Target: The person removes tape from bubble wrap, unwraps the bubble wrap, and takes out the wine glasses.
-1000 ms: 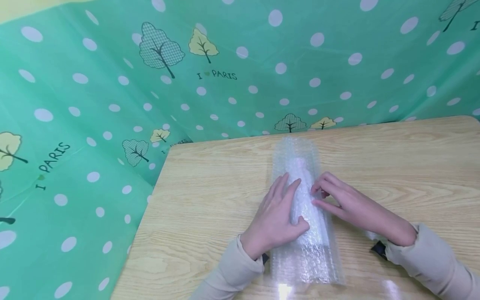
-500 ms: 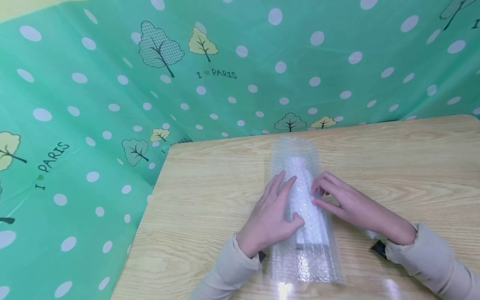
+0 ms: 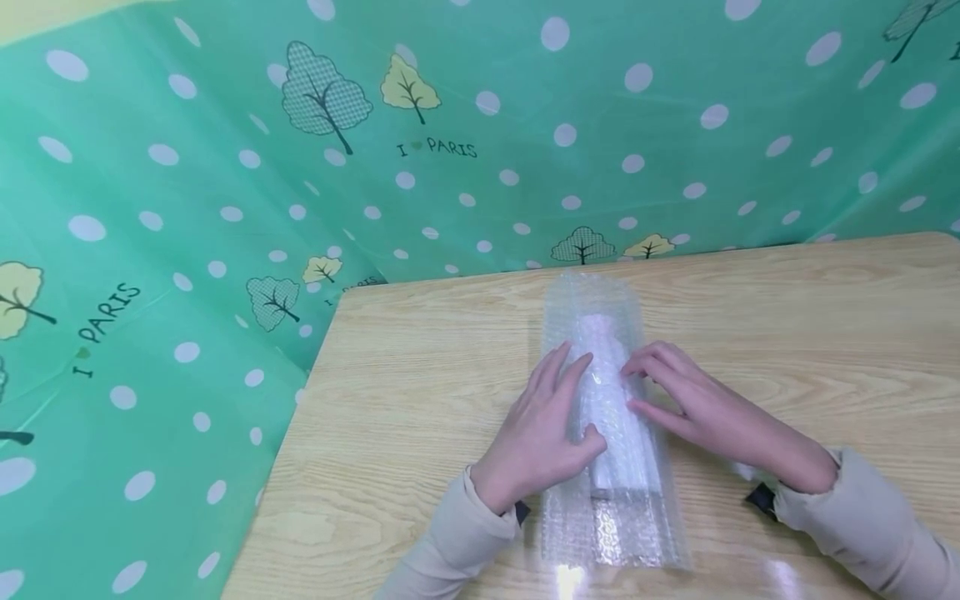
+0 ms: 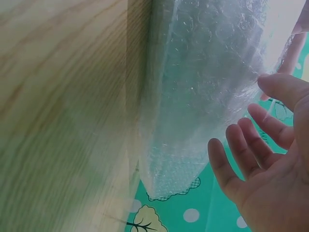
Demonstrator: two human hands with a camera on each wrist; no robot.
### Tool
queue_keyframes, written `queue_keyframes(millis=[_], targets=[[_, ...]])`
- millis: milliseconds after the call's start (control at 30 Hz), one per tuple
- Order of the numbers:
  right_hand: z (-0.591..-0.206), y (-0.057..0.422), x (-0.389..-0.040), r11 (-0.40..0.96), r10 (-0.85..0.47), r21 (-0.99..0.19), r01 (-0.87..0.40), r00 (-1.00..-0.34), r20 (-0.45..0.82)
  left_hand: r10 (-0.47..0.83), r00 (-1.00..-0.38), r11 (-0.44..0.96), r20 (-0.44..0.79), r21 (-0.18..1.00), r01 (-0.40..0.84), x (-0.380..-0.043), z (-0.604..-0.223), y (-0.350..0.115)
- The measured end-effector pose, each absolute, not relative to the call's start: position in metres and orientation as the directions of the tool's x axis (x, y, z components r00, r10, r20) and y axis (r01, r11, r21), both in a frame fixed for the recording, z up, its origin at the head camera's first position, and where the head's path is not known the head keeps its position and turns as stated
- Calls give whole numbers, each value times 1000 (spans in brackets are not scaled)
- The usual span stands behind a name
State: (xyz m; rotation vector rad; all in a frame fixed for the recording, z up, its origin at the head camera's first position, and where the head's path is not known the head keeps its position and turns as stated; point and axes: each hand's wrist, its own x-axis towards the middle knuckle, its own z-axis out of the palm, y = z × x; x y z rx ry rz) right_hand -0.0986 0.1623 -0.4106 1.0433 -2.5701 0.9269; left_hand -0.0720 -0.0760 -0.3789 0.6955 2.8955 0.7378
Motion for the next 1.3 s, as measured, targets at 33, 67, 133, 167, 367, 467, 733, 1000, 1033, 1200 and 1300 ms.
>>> queue_keyframes(millis=[33,67,133,167,367,467,733,1000,1033,1200,1300], targets=[[-411,162,-99,551,-551,-473,-688,-725,413,446,-894,782,39,468,410,-72,-379,-76],[-411,162,-99,550,-551,-473,-689,-724,415,447,-894,782,39,467,412,-72,-379,-76],[-411,162,-98,544,-552,-473,-693,-720,420,449,-893,782,37,467,412,-73,-379,-76],[-411,162,-98,542,-553,-474,-694,-719,422,449,-893,782,36,467,413,-73,-379,-76],[-413,163,-98,546,-549,-487,-682,-730,408,451,-892,783,36,464,415,-74,-380,-76],[-413,162,-98,553,-545,-495,-670,-741,392,453,-890,782,40,463,418,-75,-380,-77],[-410,161,-97,571,-534,-503,-649,-759,372,457,-888,777,43,466,422,-76,-379,-78],[-409,162,-97,590,-525,-503,-631,-774,355,451,-892,772,39,483,412,-76,-375,-81],[-410,162,-97,591,-524,-506,-628,-776,352,449,-893,772,36,488,408,-76,-374,-81],[-410,163,-97,592,-520,-517,-618,-783,340,436,-900,772,21,505,386,-77,-374,-83],[-409,163,-97,588,-522,-523,-617,-783,337,428,-904,769,13,520,371,-77,-373,-84]])
